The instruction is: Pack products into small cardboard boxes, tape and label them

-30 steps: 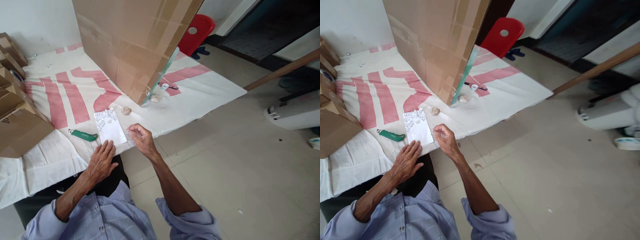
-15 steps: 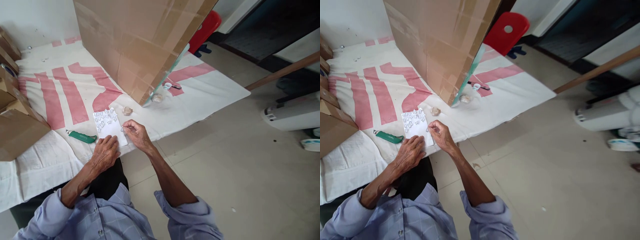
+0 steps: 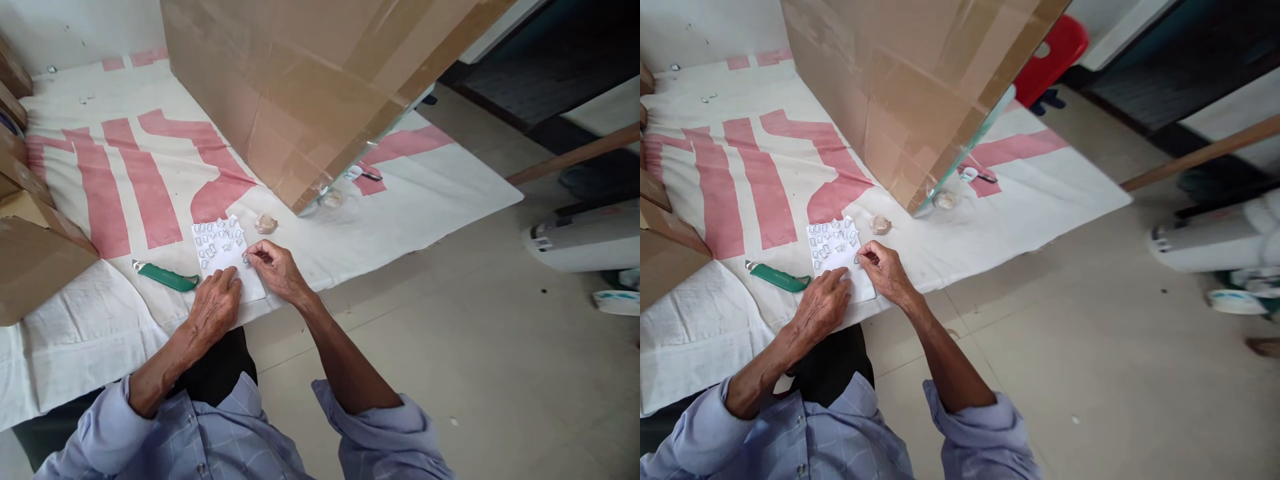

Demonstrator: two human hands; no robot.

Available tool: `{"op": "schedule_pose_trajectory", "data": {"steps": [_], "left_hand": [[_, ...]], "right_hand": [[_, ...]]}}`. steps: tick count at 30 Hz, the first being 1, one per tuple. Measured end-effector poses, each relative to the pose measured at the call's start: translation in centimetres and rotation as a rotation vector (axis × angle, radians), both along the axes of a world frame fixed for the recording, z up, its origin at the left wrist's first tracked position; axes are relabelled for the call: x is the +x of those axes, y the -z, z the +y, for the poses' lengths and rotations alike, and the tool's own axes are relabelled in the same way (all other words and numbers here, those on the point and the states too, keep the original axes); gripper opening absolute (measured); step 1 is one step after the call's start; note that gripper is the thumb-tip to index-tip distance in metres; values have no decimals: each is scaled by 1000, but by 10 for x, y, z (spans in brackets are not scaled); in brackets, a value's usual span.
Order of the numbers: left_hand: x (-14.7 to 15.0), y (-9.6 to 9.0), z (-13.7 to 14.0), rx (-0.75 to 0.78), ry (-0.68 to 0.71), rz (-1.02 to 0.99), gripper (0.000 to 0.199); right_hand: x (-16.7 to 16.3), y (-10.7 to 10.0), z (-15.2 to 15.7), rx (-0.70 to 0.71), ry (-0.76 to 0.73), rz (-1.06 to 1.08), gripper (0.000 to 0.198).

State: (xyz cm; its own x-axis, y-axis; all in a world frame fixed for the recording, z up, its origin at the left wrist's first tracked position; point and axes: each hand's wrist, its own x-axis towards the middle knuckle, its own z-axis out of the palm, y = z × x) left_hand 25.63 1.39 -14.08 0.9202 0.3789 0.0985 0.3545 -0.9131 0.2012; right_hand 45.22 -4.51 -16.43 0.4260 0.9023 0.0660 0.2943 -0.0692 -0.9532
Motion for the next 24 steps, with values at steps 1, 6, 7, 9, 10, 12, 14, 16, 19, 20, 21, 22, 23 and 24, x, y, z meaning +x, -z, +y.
{"op": "schedule_pose_trajectory", "data": {"steps": [1,6,7,9,10,12,14,16,19,20,21,22,23,24], "left_hand": [[0,0,0,-10,-7,0,22],[-3,-1,-5,-2,24,24,21],[-4,0,-7,4,31,13,22],[-8,2,-12,5,31,-16,24],[-10,3,-14,-1,29,-31,25],[-14,6,-18,-20,29,-62,25],[-18,9,-20,-41,34,-89,26],[-21,12,-22,-50,32,-111,27],[-23,18,-23,-40,23,-153,27],[-24,20,-23,-40,20,-172,26],[-24,22,-23,-44,19,-189,26],[-24,24,-23,-51,19,-204,25],[-24,26,-23,-59,18,-215,25],[-23,27,-23,-68,19,-222,25]], "right_hand": [[0,0,1,-5,-4,3,20],[-2,-7,5,-15,-26,12,20],[-3,-9,7,-15,-34,10,20],[-8,-12,12,-13,-56,0,18],[-11,-12,15,-11,-69,-12,17],[-18,-11,21,-11,-85,-47,14],[-23,-8,27,-26,-92,-84,12],[-27,-4,32,-57,-99,-115,9],[-29,-2,37,-113,-100,-175,6],[-30,-2,38,-132,-96,-200,6],[-31,-3,38,-152,-92,-225,5],[-31,-5,39,-174,-89,-250,5],[-32,-6,40,-196,-88,-273,5],[-33,-7,41,-218,-86,-295,6]]}}
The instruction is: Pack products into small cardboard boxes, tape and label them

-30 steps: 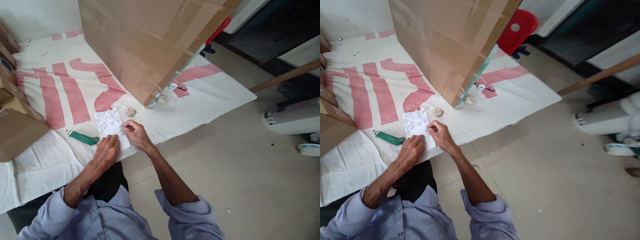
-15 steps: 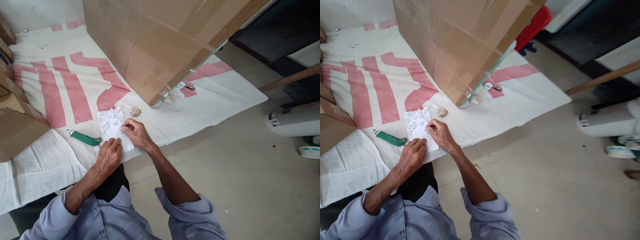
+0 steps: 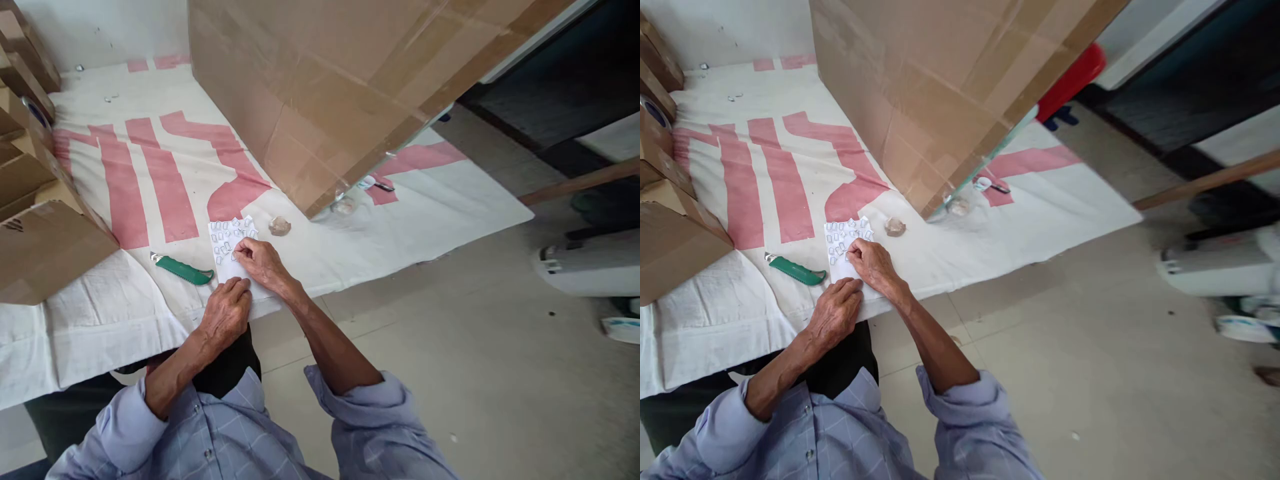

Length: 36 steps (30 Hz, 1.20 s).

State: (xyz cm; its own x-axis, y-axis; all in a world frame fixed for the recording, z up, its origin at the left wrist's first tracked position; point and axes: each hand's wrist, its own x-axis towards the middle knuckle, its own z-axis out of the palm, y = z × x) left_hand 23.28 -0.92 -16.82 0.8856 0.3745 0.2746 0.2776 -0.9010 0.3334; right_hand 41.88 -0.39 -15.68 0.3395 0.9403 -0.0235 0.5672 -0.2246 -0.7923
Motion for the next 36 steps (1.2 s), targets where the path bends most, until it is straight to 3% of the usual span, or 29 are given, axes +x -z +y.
{"op": "schedule_pose_trajectory", "data": {"steps": [15,18,22,32,36], "left_hand": [[0,8,1,-34,8,-41,24],[0,8,0,-37,5,-46,25],[1,7,0,-39,5,-47,25],[1,9,1,-36,-7,-55,24],[0,6,2,-33,-9,-74,25]], "right_hand": [[-13,-4,6,-112,39,-231,5],[-13,-2,4,-109,51,-243,17],[-14,3,1,-55,30,-250,8],[-13,18,-6,72,-21,-346,20],[-7,22,-16,241,-49,-327,26]]}}
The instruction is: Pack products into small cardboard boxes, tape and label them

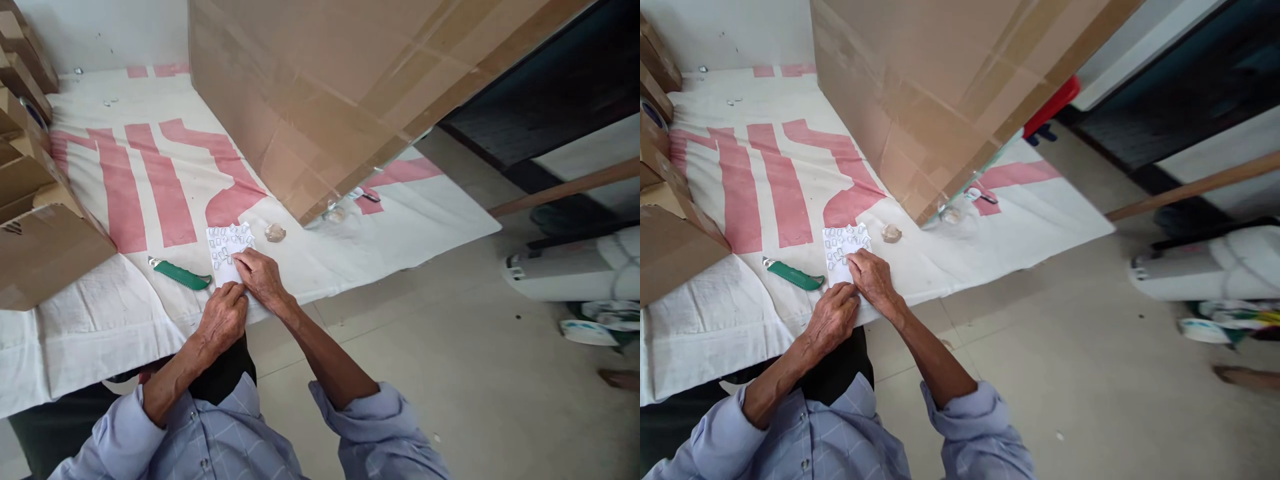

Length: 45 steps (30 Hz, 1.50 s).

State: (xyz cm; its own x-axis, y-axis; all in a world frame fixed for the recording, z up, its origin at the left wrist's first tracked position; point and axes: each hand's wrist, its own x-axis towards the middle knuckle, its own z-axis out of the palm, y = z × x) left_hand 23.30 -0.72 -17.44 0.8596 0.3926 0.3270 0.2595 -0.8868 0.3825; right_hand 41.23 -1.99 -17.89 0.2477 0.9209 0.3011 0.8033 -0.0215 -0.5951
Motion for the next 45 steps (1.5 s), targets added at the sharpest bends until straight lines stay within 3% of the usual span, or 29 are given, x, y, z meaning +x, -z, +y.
{"op": "schedule_pose_trajectory", "data": {"steps": [4,7,12,20,35,45], "left_hand": [[-1,-2,2,3,11,-28,22],[-1,-3,4,3,17,-41,23],[1,-2,7,6,22,-89,23],[1,-2,7,22,17,-112,21],[2,-4,6,16,13,-110,24],[2,-4,6,13,13,-115,24]], "right_hand": [[20,6,-7,176,87,34,29],[39,12,-5,201,185,31,28],[54,10,1,81,154,-13,30],[43,-6,4,-81,124,-72,29],[43,0,4,-40,117,34,11],[42,1,9,-70,155,17,9]]}}
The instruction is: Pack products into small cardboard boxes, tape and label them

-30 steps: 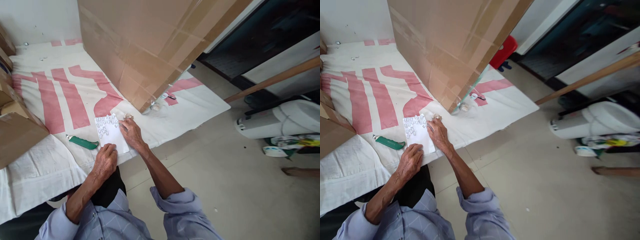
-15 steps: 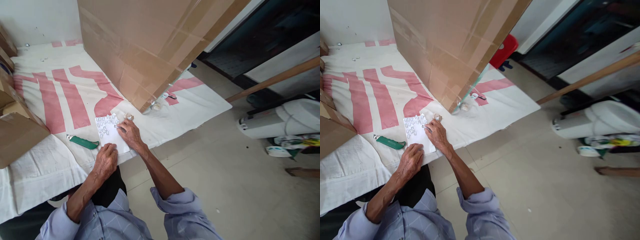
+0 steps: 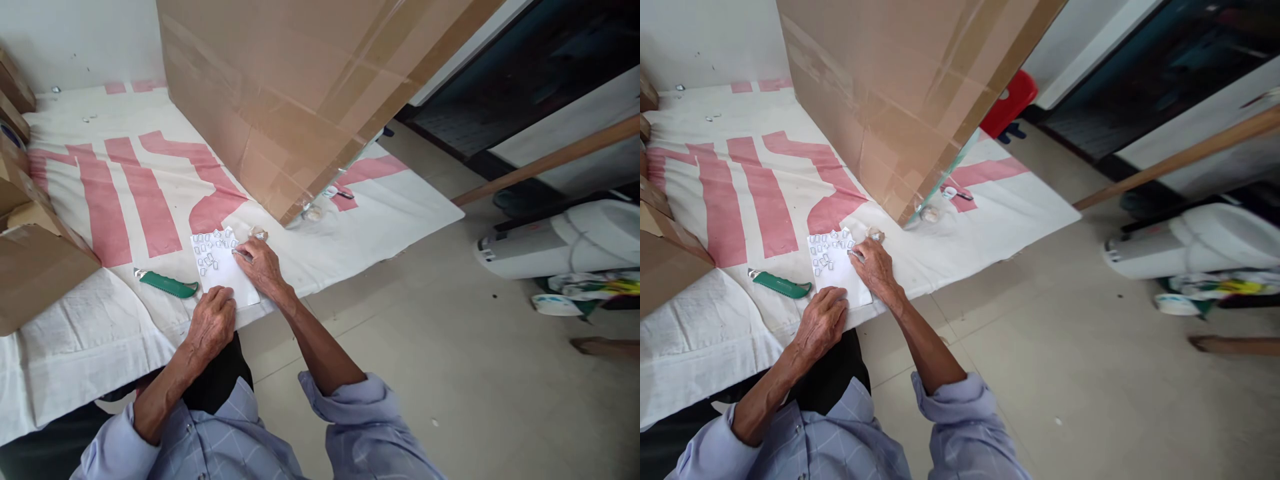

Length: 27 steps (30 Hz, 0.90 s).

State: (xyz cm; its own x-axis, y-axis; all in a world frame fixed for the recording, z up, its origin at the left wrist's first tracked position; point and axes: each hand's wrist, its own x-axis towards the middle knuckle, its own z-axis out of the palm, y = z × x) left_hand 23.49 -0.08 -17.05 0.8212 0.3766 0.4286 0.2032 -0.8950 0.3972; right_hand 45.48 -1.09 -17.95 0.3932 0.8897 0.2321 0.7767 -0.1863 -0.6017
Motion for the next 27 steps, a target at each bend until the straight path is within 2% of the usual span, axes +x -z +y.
{"op": "schedule_pose_trajectory", "data": {"steps": [6,15,20,23,27], "left_hand": [[-1,-1,0,19,5,-4,24],[0,0,-1,-41,-4,-13,24],[-2,0,-1,-56,-34,-73,19],[-3,-2,0,-137,-93,-232,12],[-1,-10,2,-405,-227,-373,19]], "right_hand": [[-1,2,2,5,31,13,9],[-6,5,5,39,84,70,10],[-9,-4,0,109,82,180,9],[-18,-20,-14,192,10,178,10],[-34,-46,-38,223,-146,105,13]]}}
